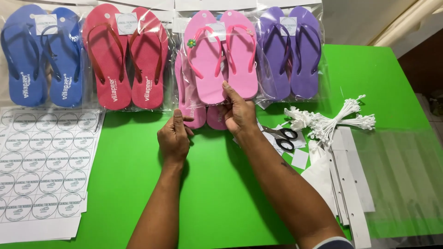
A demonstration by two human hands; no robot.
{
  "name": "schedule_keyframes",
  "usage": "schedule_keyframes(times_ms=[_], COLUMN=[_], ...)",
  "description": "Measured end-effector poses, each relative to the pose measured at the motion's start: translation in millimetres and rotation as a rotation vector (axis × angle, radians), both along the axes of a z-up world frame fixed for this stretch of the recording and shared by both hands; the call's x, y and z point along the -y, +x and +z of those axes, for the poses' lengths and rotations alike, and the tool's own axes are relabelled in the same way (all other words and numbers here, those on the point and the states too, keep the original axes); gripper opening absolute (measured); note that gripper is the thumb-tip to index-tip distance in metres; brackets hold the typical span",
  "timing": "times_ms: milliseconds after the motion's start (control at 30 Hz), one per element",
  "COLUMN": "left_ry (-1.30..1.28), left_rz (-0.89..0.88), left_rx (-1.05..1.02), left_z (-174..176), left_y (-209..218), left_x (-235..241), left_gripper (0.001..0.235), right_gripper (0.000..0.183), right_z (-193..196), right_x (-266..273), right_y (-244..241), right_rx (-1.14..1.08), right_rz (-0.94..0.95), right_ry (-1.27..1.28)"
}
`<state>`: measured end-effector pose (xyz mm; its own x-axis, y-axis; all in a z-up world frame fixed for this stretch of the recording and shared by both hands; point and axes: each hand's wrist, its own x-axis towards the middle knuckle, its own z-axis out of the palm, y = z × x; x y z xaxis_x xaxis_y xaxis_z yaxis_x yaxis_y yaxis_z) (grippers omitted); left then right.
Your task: Cleaning flip-flops with a cloth and placing them into plastic packaging bags.
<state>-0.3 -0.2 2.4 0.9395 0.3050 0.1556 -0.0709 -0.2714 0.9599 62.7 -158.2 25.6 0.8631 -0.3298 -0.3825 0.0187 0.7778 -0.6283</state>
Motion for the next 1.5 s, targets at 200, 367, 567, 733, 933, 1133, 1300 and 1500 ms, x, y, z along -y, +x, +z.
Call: schedule_keyframes(times_ms=[200,367,567,733,933,1133,1300,1500], left_ry=[0.065,0.026,0.047,0.081,0.111,0.107,0.049,0.145], left_rz=[-0.023,-0.021,0.006,0.015,0.019,0.029,0.027,0.112], left_rx=[-0.007,-0.011,-0.017,-0.039,-0.012,-0.012,0.055,0.095], left_z=[0.2,-0.3,1.5,4.0,3.7,1.3,0.3,-4.5], left_y=[2.4,0.9,1.7,1.0,-0.1,0.9,1.1,1.9], left_x=[0.4,2.8,9.1,12.2,13.8,13.8,14.3,12.0], left_gripper=[0.051,0.050,0.052,0.056,0.057,0.057,0.056,0.055], right_gripper=[0.028,0.027,0.027,0.047,0.037,0.033,0.083,0.088], right_z=[9.8,71.2,72.7,21.7,-45.8,-53.0,-3.4,15.2], right_x=[20.5,104.4,292.9,442.6,541.2,546.6,538.3,472.1], right_y=[-3.7,-39.3,-55.3,-53.7,-22.2,-24.3,-83.4,-60.0], right_rx=[-0.001,0.051,-0.022,-0.172,-0.332,-0.341,-0.904,-0.567], right_rz=[0.005,-0.027,-0.279,-0.382,-0.135,-0.057,-0.390,-0.090], right_ry=[-0.029,-0.095,-0.303,-0.435,-0.403,-0.342,-1.542,-2.016])
